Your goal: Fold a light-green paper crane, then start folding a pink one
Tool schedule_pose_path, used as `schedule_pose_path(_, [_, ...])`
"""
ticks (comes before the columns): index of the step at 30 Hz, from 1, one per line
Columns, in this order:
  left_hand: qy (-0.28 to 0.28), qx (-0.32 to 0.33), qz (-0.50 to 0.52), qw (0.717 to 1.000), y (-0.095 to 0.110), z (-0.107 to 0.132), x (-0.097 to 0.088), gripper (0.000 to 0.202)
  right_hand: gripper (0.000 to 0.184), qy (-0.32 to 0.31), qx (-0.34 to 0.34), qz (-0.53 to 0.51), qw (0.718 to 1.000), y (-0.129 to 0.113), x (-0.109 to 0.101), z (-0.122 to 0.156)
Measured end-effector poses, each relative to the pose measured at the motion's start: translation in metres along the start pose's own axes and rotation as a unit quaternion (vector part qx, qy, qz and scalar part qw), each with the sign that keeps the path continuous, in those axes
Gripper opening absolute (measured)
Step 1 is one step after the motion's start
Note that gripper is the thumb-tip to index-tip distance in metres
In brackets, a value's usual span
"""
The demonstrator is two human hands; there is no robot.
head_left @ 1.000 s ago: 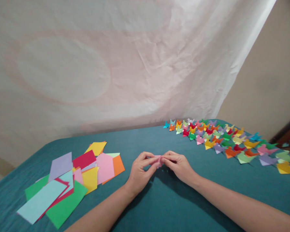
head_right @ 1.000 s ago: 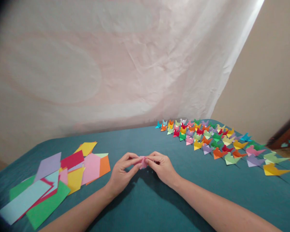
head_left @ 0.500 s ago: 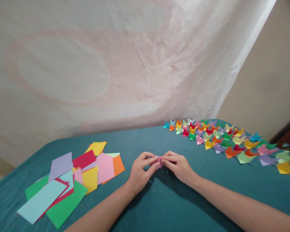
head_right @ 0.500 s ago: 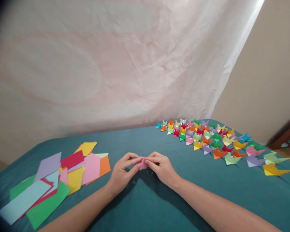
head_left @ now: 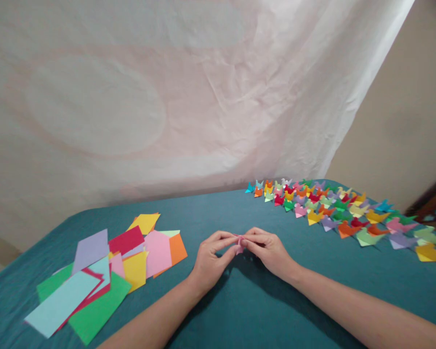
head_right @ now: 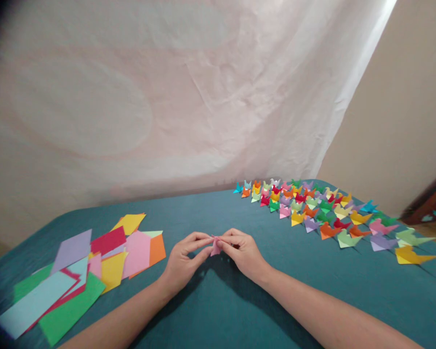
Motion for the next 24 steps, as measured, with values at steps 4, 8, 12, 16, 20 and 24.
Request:
schedule_pose_path(4, [0.005,-0.003,0.006,1.000,0.0023,-0.0002,-0.0006,0.020,0.025,-0.003,-0.002,0.007,1.000,0.0004,0.0006,0.0005])
schedule_pose_path(8, [0.011,-0.007,0.009,1.000,0.0008,0.0002,-0.0004,0.016,0.021,-0.006,-0.018,0.023,1.000,0.0017,0.0025,0.0026])
schedule_pose_path(12, [0.022,-0.009,0.006,1.000,-0.0010,0.0005,-0.0003,0.013,0.020,-0.011,-0.037,0.038,0.999,0.0028,0.0044,0.0041])
schedule_pose_path(16, [0.035,-0.008,0.007,0.999,-0.0007,0.0002,0.0000,0.010,0.020,-0.016,-0.047,0.045,0.998,0.0021,0.0049,0.0045])
schedule_pose_path(20, [0.038,-0.011,0.005,0.999,-0.0010,0.0003,0.0007,0.010,0.020,-0.016,-0.047,0.044,0.998,0.0019,0.0048,0.0041])
schedule_pose_path(24, [0.028,-0.016,-0.004,0.999,-0.0033,0.0004,0.0012,0.011,0.020,-0.010,-0.042,0.036,0.998,0.0017,0.0040,0.0035])
Point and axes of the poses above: each hand's wrist, its own z-axis away from the middle knuckle, its own x-axis out of the palm, y = z × x, the point moved 3 cm from there along -z, towards the middle knuckle, and after that the axes turned 7 degrees about -x, right-handed, at the moved point
